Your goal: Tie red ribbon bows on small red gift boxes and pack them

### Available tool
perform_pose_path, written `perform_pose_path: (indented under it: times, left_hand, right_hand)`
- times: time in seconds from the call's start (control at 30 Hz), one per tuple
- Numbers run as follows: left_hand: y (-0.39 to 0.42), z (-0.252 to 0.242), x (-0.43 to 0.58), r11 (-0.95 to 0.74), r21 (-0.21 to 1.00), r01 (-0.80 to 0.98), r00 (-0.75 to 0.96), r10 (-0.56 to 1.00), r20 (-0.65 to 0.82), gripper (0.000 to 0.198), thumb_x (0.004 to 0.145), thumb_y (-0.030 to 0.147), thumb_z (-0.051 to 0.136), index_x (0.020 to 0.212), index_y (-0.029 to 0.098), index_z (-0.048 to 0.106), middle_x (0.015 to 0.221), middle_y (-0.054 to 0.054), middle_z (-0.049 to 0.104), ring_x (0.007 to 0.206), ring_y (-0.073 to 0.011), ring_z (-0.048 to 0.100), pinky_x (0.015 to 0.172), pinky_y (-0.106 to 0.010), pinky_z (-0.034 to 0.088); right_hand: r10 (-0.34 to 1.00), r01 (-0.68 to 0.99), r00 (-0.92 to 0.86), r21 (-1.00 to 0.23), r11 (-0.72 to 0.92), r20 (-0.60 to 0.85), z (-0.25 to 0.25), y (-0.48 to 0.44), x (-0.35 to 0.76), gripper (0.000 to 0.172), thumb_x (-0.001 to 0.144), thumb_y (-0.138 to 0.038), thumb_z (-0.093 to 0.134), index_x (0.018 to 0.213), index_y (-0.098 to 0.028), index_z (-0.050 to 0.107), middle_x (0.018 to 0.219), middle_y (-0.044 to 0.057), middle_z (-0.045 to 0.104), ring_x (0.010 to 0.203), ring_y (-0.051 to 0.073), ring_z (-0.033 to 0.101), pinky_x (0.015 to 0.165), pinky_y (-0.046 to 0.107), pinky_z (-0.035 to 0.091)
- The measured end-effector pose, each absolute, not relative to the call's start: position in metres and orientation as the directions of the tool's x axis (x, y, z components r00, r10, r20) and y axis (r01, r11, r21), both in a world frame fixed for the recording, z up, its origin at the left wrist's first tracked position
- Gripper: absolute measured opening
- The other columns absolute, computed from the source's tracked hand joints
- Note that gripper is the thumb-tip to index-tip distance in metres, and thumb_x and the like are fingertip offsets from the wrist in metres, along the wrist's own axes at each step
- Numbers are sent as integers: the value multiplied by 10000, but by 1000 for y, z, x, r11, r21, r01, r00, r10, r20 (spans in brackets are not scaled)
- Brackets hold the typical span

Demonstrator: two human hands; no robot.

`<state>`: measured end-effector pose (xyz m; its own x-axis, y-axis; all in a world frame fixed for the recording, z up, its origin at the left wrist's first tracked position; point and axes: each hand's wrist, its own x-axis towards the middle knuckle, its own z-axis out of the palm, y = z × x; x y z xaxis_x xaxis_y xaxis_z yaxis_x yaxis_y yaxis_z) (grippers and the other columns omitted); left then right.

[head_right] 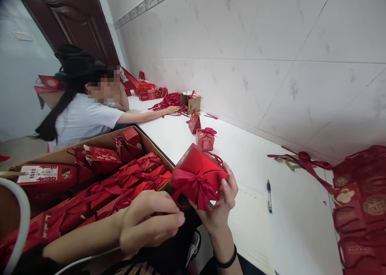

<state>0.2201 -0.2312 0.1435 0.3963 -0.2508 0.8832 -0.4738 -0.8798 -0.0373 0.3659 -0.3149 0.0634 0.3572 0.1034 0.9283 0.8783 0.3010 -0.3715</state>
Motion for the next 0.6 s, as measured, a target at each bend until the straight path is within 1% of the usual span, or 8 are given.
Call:
perform_pose_path:
  times: [0.1,0.17,0.23,0.3,0.33,0.43,0.5,0.6]
  left_hand:
    - [-221,156,213,-911,3,-412,357,-158,921,184,763,80,595,943,105,569,903,-56,526,777,-106,560,657,-214,542]
    - [-211,170,213,-944,8,-331,415,-138,899,312,750,172,661,1031,125,535,985,-81,520,924,-158,560,783,-289,546]
    - [-201,182,218,-963,28,-269,582,-139,801,546,724,350,702,1166,139,461,1127,-133,507,1110,-230,506,921,-394,492]
    - [-195,189,224,-974,54,-222,757,-137,639,784,664,513,701,1274,142,377,1273,-183,448,1252,-299,393,1010,-479,402]
    - [-194,190,227,-978,59,-202,818,-136,559,865,634,559,700,1307,144,350,1325,-195,412,1297,-325,334,1036,-503,358]
    - [-197,182,235,-986,30,-165,907,-139,396,957,588,558,734,1349,150,321,1400,-194,354,1348,-355,238,1079,-527,260]
    - [-200,171,238,-989,1,-147,926,-137,352,965,590,535,744,1362,155,308,1396,-189,366,1337,-353,260,1081,-527,236]
    - [-201,153,239,-994,-14,-109,944,-108,311,980,618,547,719,1392,157,260,1352,-191,415,1277,-351,350,1055,-520,254]
  right_hand:
    - [197,880,326,-373,293,925,66,-318,368,886,687,-311,771,1390,-293,232,1399,156,285,1285,359,336,923,626,402]
    - [279,874,314,-391,288,908,68,-318,369,885,703,-300,759,1398,-296,212,1406,154,273,1288,346,333,927,615,408]
    - [363,865,289,-404,298,886,70,-317,369,864,727,-283,738,1405,-289,201,1409,156,269,1292,335,328,938,606,406]
    - [441,851,258,-419,318,859,71,-316,368,854,744,-260,723,1411,-277,190,1416,163,257,1303,330,311,941,592,416]
    - [468,846,244,-422,325,850,71,-315,367,857,747,-254,720,1414,-273,182,1419,164,251,1310,329,299,940,585,422]
    - [514,847,230,-431,313,826,68,-316,366,866,755,-264,712,1422,-256,159,1419,165,257,1316,324,291,943,565,435]
    - [551,845,242,-453,285,799,64,-319,366,872,754,-292,714,1425,-231,162,1404,171,285,1298,326,324,944,553,440]
    - [615,837,266,-494,235,742,57,-325,367,881,740,-338,723,1423,-200,185,1380,180,324,1256,334,381,929,545,455]
